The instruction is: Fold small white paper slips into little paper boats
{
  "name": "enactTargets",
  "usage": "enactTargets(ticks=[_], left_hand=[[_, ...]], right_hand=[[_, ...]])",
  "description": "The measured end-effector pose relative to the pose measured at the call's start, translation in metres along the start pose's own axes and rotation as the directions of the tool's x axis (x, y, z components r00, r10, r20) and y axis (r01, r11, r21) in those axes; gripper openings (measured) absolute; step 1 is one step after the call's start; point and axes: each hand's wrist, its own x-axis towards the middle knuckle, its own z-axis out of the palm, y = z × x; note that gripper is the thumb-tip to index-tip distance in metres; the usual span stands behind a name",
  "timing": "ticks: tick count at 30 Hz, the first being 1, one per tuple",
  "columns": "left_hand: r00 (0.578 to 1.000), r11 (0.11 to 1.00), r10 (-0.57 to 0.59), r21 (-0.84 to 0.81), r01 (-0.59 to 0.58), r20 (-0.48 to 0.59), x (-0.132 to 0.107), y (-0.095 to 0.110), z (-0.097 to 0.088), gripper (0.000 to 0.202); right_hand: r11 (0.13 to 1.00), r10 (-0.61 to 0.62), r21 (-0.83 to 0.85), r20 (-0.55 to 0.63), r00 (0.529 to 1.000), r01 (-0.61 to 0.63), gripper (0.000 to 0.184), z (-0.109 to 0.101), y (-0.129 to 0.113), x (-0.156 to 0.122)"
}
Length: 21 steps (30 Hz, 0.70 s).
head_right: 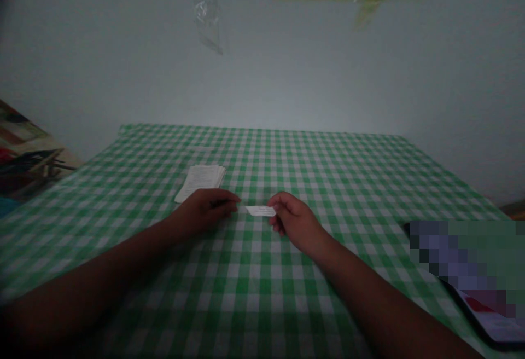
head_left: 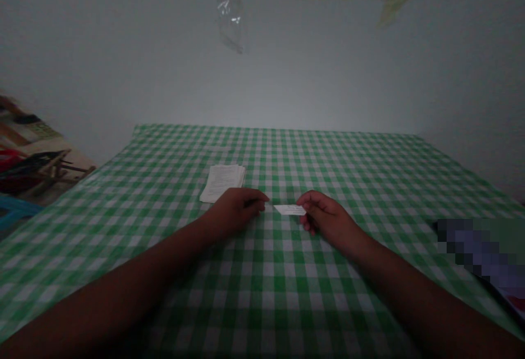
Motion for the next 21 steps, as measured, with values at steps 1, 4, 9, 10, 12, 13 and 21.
enactTargets(ticks=[1, 4, 9, 10, 12, 13, 21], left_hand=[[0.996, 0.996, 0.019, 0.085, -0.012, -0.084, 0.002, -0.004, -0.003, 0.025], [0.965, 0.932, 0.120, 0.361, -0.029, -0.233, 0.007, -0.015, -0.007, 0.028], [0.968, 0.782, 0.062, 0.614, 0.105, -0.245, 0.006, -0.028, -0.002, 0.053], [0.974, 0.772, 0.021, 0.623, 0.128, -0.226, 0.005, -0.030, 0.000, 0.055], [0.986, 0.768, -0.021, 0.628, 0.121, -0.164, 0.004, -0.032, 0.001, 0.051], [0.991, 0.771, -0.031, 0.628, 0.108, -0.132, 0.004, -0.032, 0.000, 0.048], [0.996, 0.825, -0.056, 0.558, 0.089, -0.076, 0.007, -0.032, -0.013, 0.037]], right_hand=[[1.000, 0.013, 0.018, -0.031, 0.999, -0.012, 0.013, 0.000, 0.001, 0.001], [0.997, 0.040, 0.075, -0.075, 0.996, -0.034, 0.014, 0.001, 0.001, 0.003], [0.979, 0.080, 0.191, -0.048, 0.996, -0.070, 0.047, 0.001, -0.004, -0.001], [0.979, 0.081, 0.190, -0.055, 0.995, -0.069, 0.050, 0.001, -0.005, -0.001], [0.984, 0.083, 0.162, -0.082, 0.993, -0.069, 0.048, -0.001, -0.006, -0.003], [0.987, 0.085, 0.144, -0.094, 0.992, -0.070, 0.047, -0.001, -0.007, -0.003], [0.994, 0.098, -0.041, -0.127, 0.987, -0.104, 0.019, -0.001, -0.012, -0.008]])
